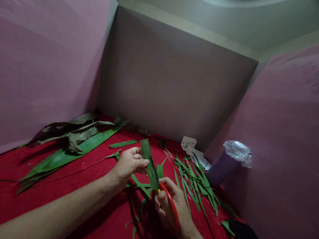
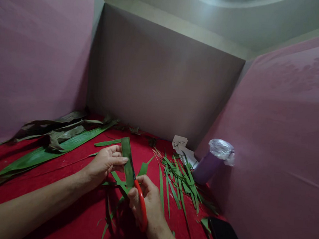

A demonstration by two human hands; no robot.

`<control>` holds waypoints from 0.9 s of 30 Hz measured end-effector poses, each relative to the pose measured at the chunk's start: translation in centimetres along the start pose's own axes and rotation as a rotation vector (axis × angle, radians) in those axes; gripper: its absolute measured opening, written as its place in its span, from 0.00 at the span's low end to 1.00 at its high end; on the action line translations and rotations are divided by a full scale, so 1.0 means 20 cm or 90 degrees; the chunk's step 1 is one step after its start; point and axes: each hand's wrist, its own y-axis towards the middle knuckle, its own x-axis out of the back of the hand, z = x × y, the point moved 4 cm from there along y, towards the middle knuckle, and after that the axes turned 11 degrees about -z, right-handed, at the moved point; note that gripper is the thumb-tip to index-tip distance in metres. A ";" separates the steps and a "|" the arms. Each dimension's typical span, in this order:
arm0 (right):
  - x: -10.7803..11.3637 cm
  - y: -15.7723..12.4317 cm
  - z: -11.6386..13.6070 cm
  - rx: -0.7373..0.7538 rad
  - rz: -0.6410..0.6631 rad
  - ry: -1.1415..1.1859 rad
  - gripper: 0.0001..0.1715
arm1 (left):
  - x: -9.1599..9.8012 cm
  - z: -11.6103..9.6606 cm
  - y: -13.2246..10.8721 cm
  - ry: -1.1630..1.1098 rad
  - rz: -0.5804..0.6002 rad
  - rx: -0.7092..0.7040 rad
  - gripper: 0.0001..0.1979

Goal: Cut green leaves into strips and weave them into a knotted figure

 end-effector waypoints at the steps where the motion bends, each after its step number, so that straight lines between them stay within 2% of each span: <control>1: 0.00 0.00 0.00 0.001 0.001 0.002 0.26 | -0.01 0.00 0.00 0.005 0.007 0.006 0.15; 7: 0.01 0.00 -0.02 0.005 -0.012 0.000 0.27 | -0.02 0.00 -0.03 -0.018 0.018 0.039 0.16; 13: -0.01 -0.01 0.02 0.008 -0.030 0.028 0.26 | -0.04 0.03 -0.06 0.018 0.087 0.065 0.16; 16: -0.02 -0.01 0.03 -0.004 -0.029 0.042 0.25 | -0.04 0.04 -0.06 0.024 0.094 0.056 0.15; 23: -0.01 0.00 0.00 -0.018 -0.029 0.042 0.25 | -0.04 -0.01 -0.06 -0.100 0.022 0.046 0.14; 27: -0.01 0.00 -0.01 -0.029 -0.030 0.036 0.25 | -0.02 -0.01 -0.04 -0.073 -0.011 0.062 0.11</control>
